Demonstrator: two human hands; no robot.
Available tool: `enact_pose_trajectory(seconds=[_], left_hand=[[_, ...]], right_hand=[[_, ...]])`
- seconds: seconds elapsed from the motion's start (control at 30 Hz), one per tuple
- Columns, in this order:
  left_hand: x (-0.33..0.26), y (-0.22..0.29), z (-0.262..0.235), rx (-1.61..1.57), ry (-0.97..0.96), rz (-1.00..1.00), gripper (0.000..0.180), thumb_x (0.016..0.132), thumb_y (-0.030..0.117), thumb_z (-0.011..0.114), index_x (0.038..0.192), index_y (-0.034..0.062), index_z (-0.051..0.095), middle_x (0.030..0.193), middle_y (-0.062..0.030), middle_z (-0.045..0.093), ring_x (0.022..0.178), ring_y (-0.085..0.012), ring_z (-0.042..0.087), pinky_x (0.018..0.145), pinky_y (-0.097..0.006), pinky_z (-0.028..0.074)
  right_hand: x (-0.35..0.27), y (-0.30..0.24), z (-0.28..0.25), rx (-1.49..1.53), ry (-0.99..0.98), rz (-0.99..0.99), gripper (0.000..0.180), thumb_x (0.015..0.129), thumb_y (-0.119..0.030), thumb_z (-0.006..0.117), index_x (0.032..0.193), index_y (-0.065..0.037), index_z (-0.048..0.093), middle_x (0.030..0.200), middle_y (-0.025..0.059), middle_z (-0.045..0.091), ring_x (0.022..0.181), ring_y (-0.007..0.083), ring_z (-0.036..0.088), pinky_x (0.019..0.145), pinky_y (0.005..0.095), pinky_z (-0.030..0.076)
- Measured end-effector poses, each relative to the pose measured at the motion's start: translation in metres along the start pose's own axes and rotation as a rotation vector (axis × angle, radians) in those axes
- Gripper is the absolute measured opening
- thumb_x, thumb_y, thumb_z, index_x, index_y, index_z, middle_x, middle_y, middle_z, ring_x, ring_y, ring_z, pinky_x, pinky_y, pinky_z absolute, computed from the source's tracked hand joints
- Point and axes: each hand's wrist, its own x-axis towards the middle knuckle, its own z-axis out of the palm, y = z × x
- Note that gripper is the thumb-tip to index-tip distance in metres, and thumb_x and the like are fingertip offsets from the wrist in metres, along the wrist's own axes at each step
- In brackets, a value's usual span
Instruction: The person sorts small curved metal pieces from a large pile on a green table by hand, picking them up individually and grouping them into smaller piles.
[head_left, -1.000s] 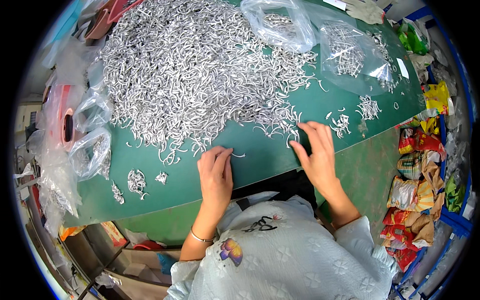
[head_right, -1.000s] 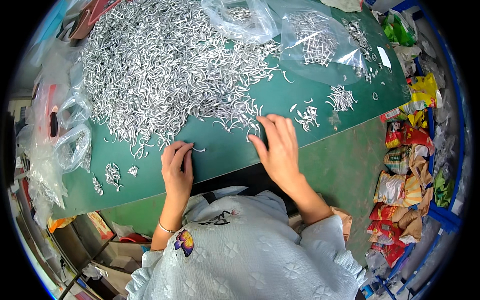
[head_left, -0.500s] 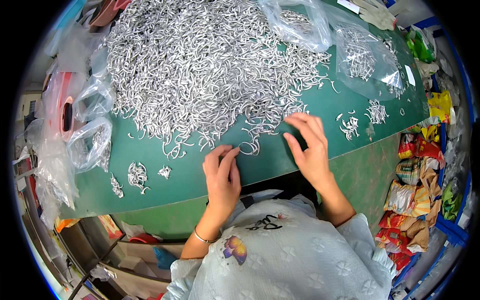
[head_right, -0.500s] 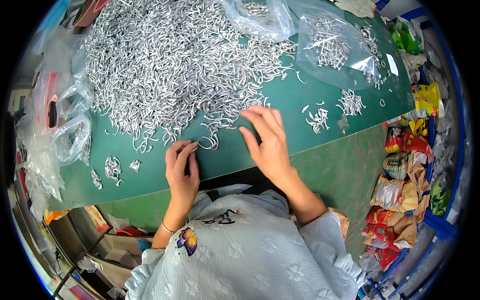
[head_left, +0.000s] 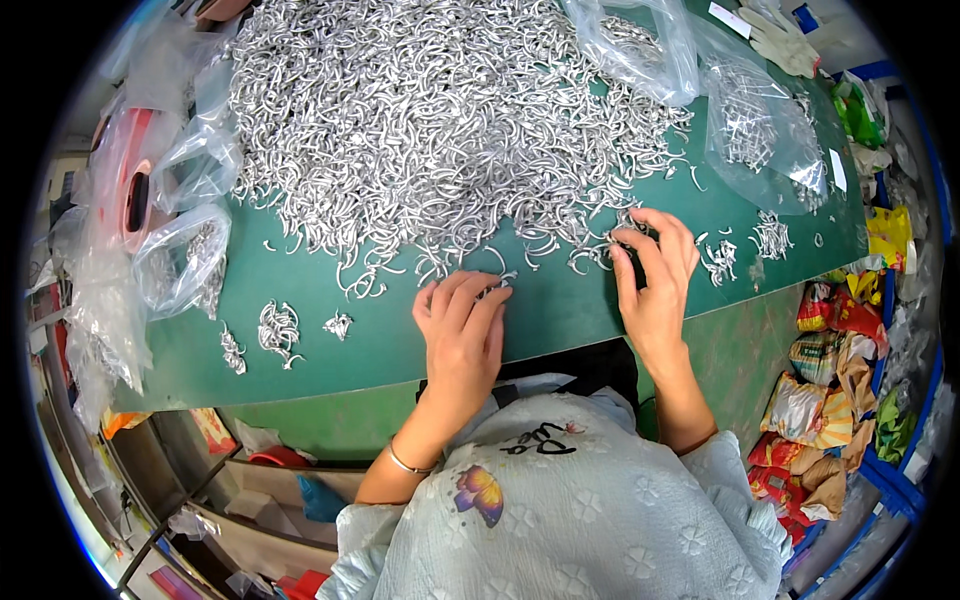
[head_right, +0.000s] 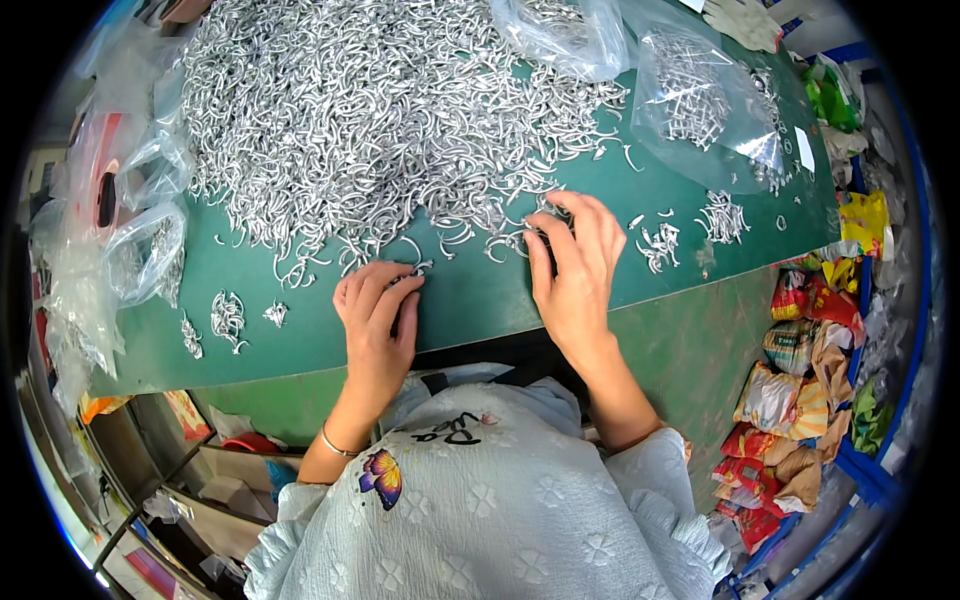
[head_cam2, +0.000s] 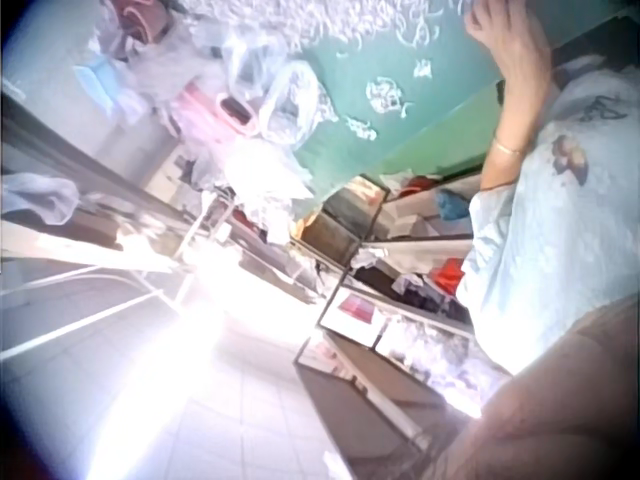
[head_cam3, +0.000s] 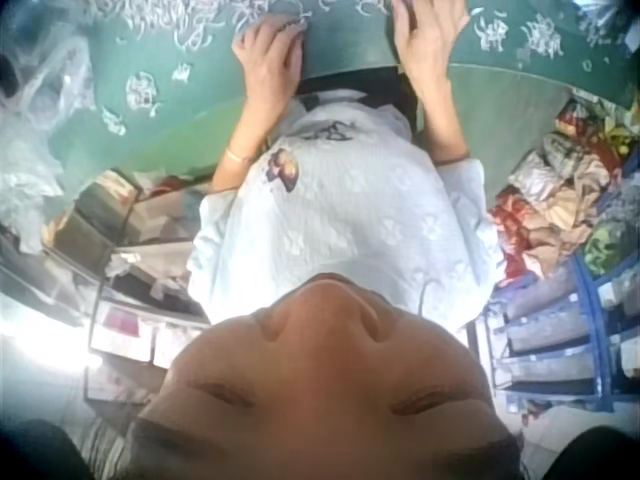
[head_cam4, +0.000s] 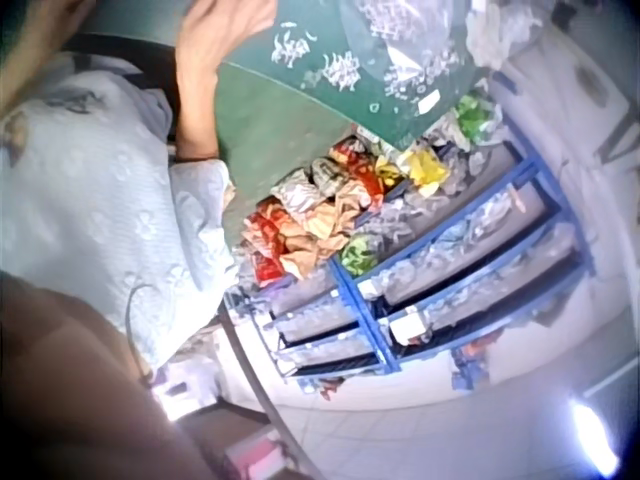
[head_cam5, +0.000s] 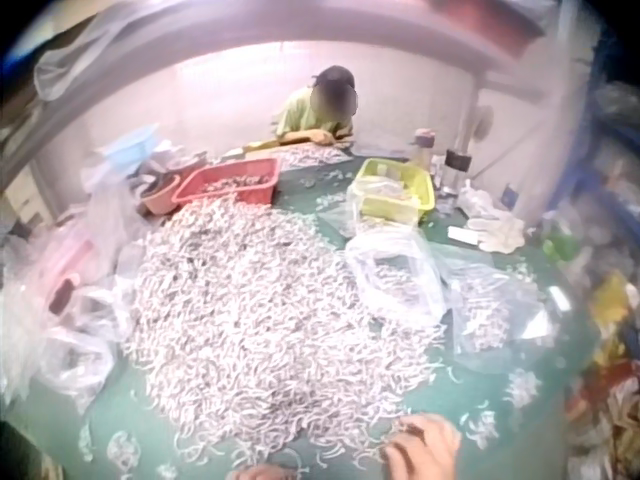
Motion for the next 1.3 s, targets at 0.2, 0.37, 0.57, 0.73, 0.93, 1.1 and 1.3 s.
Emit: enact_pose_trajectory(seconds=[0.2,0.37,0.57,0.73,0.93,1.1,1.3], left_hand=[[0.012,0.01,0.012,0.058,-0.002,-0.096,0.025,0.076,0.004,0.074,0.099,0.0072,0.065,0.102,-0.0058,0.057,0.096,-0.0247,0.053,0.087,-0.04,0.034],[0.008,0.009,0.015,-0.016,0.021,-0.058,0.022,0.077,0.001,0.072,0.096,0.0071,0.064,0.104,-0.0056,0.059,0.097,-0.0246,0.055,0.086,-0.039,0.034],[0.005,0.01,0.007,-0.028,0.016,-0.038,0.021,0.077,0.0,0.071,0.095,0.0065,0.064,0.101,-0.0054,0.061,0.098,-0.0247,0.057,0.087,-0.039,0.034],[-0.003,0.006,0.0,-0.033,0.015,-0.031,0.022,0.076,-0.001,0.071,0.096,0.0063,0.064,0.1,-0.0053,0.061,0.095,-0.0245,0.057,0.084,-0.039,0.035],[-0.007,0.02,0.012,-0.156,-0.09,0.049,0.024,0.074,0.001,0.073,0.096,0.0069,0.065,0.096,-0.0049,0.059,0.09,-0.0235,0.056,0.08,-0.037,0.036],[-0.016,0.013,0.013,-0.161,-0.116,0.071,0.028,0.074,0.003,0.074,0.1,0.0068,0.065,0.097,-0.0057,0.058,0.088,-0.0238,0.055,0.078,-0.037,0.036],[-0.019,0.013,0.005,-0.135,-0.124,0.007,0.032,0.076,0.006,0.075,0.106,0.0058,0.064,0.1,-0.0067,0.058,0.089,-0.0248,0.055,0.077,-0.036,0.036]], right_hand=[[-0.001,-0.022,0.001,0.112,-0.139,-0.065,0.022,0.075,-0.004,0.074,0.096,-0.005,0.068,0.109,0.008,0.06,0.107,0.0305,0.054,0.092,0.0414,0.037],[-0.005,-0.017,0.0,0.077,-0.146,-0.057,0.022,0.074,-0.005,0.075,0.095,-0.005,0.069,0.11,0.0078,0.059,0.107,0.0306,0.053,0.09,0.0416,0.038],[-0.005,-0.038,0.024,0.17,-0.259,-0.099,0.02,0.074,-0.007,0.075,0.093,-0.007,0.068,0.107,0.0062,0.057,0.106,0.0281,0.052,0.091,0.0426,0.036],[-0.009,-0.035,0.001,0.196,-0.432,-0.189,0.018,0.073,-0.007,0.075,0.09,-0.007,0.067,0.108,0.0062,0.056,0.105,0.0279,0.051,0.089,0.042,0.036],[-0.005,-0.022,-0.009,0.15,-0.368,-0.117,0.018,0.073,-0.006,0.075,0.089,-0.005,0.067,0.111,0.0064,0.057,0.107,0.0285,0.05,0.088,0.042,0.036],[-0.008,-0.027,-0.009,0.129,-0.365,-0.159,0.018,0.074,-0.005,0.074,0.09,-0.005,0.066,0.11,0.0062,0.057,0.106,0.0282,0.051,0.088,0.0417,0.036],[-0.013,-0.023,-0.009,0.086,-0.309,-0.152,0.017,0.074,-0.004,0.073,0.09,-0.005,0.066,0.105,0.0054,0.057,0.098,0.0268,0.052,0.083,0.0401,0.037]])
